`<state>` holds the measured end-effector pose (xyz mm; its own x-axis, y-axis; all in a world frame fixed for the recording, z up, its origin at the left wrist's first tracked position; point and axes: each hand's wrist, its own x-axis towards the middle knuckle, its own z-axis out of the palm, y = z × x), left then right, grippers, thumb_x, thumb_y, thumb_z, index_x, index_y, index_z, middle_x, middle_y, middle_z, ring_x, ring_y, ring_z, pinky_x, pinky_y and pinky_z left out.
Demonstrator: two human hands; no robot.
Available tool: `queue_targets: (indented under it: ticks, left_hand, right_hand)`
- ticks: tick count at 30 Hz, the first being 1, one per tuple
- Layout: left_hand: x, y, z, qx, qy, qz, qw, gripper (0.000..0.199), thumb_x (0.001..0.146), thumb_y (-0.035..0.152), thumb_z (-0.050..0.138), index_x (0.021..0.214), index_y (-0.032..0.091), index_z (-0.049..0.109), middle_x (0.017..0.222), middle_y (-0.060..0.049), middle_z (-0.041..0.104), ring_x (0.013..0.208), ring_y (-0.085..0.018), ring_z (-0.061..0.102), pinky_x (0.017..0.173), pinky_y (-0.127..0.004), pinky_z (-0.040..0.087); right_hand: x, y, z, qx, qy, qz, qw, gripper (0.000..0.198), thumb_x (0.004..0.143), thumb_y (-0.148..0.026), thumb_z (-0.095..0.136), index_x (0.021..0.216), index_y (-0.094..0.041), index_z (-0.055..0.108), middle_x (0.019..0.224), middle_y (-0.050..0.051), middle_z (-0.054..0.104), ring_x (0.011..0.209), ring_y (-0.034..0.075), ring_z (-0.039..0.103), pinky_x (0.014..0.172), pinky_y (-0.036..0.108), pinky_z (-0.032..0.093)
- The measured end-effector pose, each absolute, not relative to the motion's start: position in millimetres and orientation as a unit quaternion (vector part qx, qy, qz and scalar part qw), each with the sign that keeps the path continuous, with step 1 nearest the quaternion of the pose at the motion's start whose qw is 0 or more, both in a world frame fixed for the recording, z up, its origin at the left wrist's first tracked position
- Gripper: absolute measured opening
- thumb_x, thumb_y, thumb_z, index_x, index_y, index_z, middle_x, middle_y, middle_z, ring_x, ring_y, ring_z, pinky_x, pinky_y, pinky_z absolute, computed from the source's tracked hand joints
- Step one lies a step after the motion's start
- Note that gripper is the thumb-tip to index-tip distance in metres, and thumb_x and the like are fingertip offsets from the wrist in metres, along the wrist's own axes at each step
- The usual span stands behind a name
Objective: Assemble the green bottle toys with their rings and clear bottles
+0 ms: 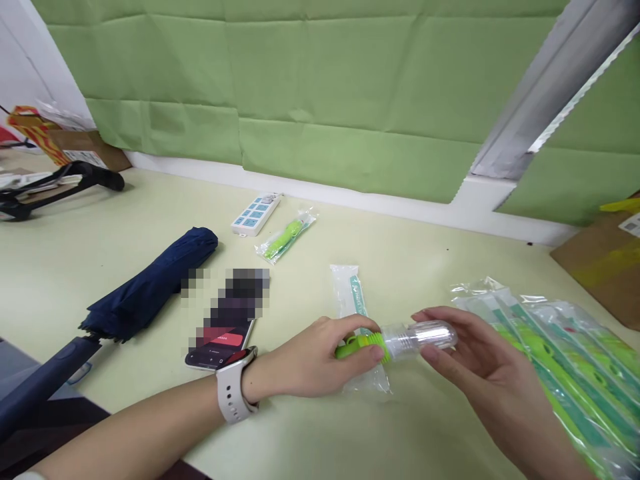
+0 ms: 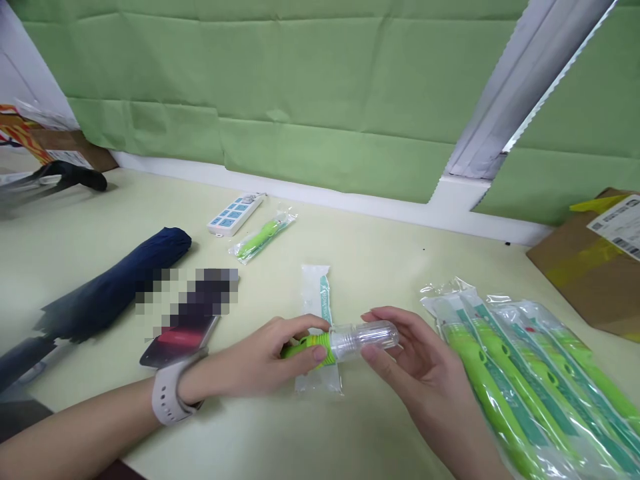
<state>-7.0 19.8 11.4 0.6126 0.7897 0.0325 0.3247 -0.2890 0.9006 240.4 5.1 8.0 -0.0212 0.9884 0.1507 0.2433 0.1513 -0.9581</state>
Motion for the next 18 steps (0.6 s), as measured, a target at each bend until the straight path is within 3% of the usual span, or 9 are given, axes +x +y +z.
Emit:
queue_targets:
  ticks: [5,10,13,18]
  left_hand:
    - [-7,19,12,0.772,0.360,0.254,0.459,0.028,0.098,0.048,0.055,0.106,0.022,0.059,0.066,0.008,0.046,0.053,-0.008,0.040,0.049,-0.024,0.030]
    - [-6,20,13,0.776,0.372,0.262,0.438,0.030,0.100,0.048,0.049,0.089,0.021,0.054,0.065,0.008,0.041,0.055,-0.008,0.036,0.051,-0.026,0.027]
    - [-6,20,14,0.772,0.389,0.266,0.427,0.033,0.100,0.048,0.050,0.080,0.022,0.048,0.063,0.009,0.034,0.054,-0.009,0.030,0.051,-0.028,0.024]
    - [-6,18,15,0.770,0.422,0.270,0.394,0.036,0.100,0.044,0.049,0.073,0.021,0.042,0.064,0.008,0.036,0.057,-0.010,0.032,0.054,-0.029,0.026]
  right_hand:
    - [239,8,1,-0.531,-0.579,0.372,0.496,0.036,0.075,-0.042,0.084,0.107,-0.032,0.072,0.110,0.004,0.078,0.095,0.018,0.075,0.077,0.014,0.061]
    - [244,10,-3,-0.561,-0.556,0.325,0.521,0.038,0.083,-0.052,0.074,0.117,-0.035,0.069,0.114,0.004,0.077,0.098,0.018,0.074,0.079,0.017,0.061]
    - [245,11,-3,-0.588,-0.548,0.271,0.530,0.041,0.088,-0.055,0.066,0.125,-0.038,0.065,0.117,0.003,0.075,0.103,0.019,0.072,0.082,0.023,0.061]
    - [244,18,-8,-0.613,-0.605,0.165,0.480,0.046,0.082,-0.049,0.072,0.124,-0.034,0.062,0.114,0.003,0.073,0.102,0.026,0.068,0.094,0.043,0.056]
